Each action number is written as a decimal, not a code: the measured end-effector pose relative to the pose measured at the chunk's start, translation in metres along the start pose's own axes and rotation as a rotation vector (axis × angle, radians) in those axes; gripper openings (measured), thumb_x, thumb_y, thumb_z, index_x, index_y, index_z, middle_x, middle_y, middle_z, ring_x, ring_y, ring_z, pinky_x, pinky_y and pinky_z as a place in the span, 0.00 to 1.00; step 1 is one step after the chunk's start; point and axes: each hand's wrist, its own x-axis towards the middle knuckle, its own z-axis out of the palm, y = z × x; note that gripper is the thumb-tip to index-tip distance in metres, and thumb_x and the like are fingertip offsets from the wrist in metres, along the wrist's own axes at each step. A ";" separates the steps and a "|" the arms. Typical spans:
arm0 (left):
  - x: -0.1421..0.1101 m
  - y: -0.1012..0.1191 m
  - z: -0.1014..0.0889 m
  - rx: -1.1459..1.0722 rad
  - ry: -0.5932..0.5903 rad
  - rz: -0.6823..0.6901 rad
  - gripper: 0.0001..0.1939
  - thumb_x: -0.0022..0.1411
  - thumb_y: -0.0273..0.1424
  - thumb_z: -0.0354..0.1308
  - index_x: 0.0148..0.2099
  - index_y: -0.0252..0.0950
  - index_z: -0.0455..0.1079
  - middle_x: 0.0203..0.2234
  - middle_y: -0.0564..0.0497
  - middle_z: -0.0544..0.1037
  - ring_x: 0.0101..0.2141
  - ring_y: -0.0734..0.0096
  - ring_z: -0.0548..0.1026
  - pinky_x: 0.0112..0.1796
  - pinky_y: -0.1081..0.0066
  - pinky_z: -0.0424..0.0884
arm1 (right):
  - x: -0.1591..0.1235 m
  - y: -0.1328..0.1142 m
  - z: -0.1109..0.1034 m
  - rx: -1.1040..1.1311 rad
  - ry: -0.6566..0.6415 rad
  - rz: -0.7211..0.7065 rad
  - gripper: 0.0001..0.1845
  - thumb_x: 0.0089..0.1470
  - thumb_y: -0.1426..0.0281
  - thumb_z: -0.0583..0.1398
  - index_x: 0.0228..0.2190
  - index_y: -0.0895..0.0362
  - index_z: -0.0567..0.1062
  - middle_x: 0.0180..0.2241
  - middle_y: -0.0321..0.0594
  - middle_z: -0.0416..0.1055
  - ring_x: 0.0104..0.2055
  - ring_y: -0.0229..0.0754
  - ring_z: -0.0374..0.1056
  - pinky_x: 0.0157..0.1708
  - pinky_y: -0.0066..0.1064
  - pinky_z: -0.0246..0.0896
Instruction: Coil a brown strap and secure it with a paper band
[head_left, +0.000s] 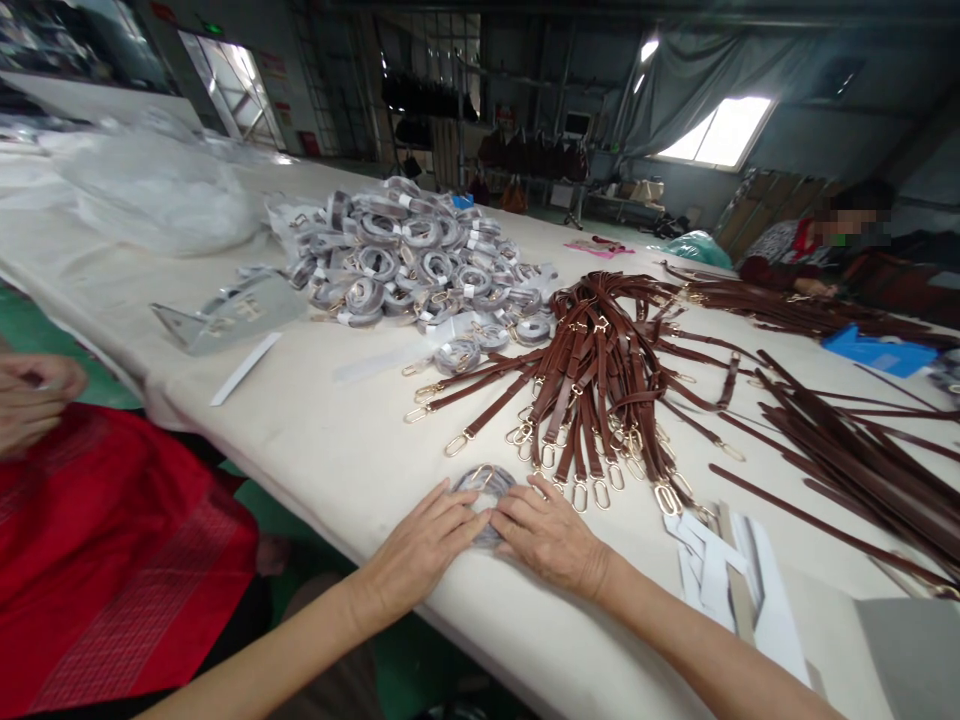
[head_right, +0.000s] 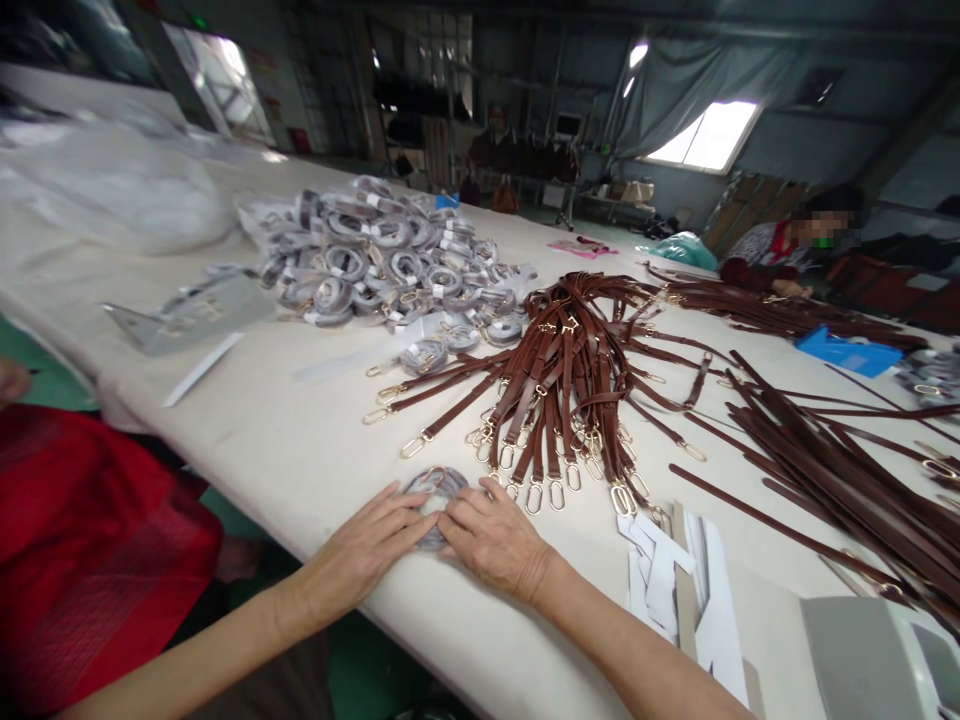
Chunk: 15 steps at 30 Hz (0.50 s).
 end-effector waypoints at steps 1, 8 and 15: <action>-0.002 0.003 0.001 0.021 0.004 -0.053 0.20 0.73 0.22 0.40 0.58 0.35 0.67 0.44 0.47 0.80 0.55 0.62 0.70 0.61 0.53 0.60 | -0.001 -0.002 0.002 0.019 0.013 0.036 0.17 0.69 0.63 0.53 0.53 0.60 0.69 0.45 0.48 0.74 0.52 0.50 0.64 0.54 0.46 0.57; -0.004 0.026 0.006 0.152 0.002 -0.339 0.23 0.66 0.17 0.48 0.56 0.40 0.73 0.48 0.49 0.80 0.49 0.57 0.73 0.46 0.58 0.65 | -0.001 -0.008 0.016 0.067 0.052 0.229 0.11 0.67 0.69 0.56 0.50 0.55 0.71 0.45 0.45 0.73 0.51 0.47 0.63 0.46 0.39 0.59; 0.014 0.019 -0.012 0.286 -0.401 -0.256 0.32 0.60 0.09 0.38 0.57 0.35 0.72 0.47 0.46 0.80 0.24 0.69 0.78 0.25 0.67 0.74 | 0.000 -0.005 0.017 -0.012 -0.036 0.272 0.09 0.68 0.65 0.55 0.47 0.51 0.73 0.49 0.40 0.71 0.54 0.44 0.60 0.46 0.37 0.57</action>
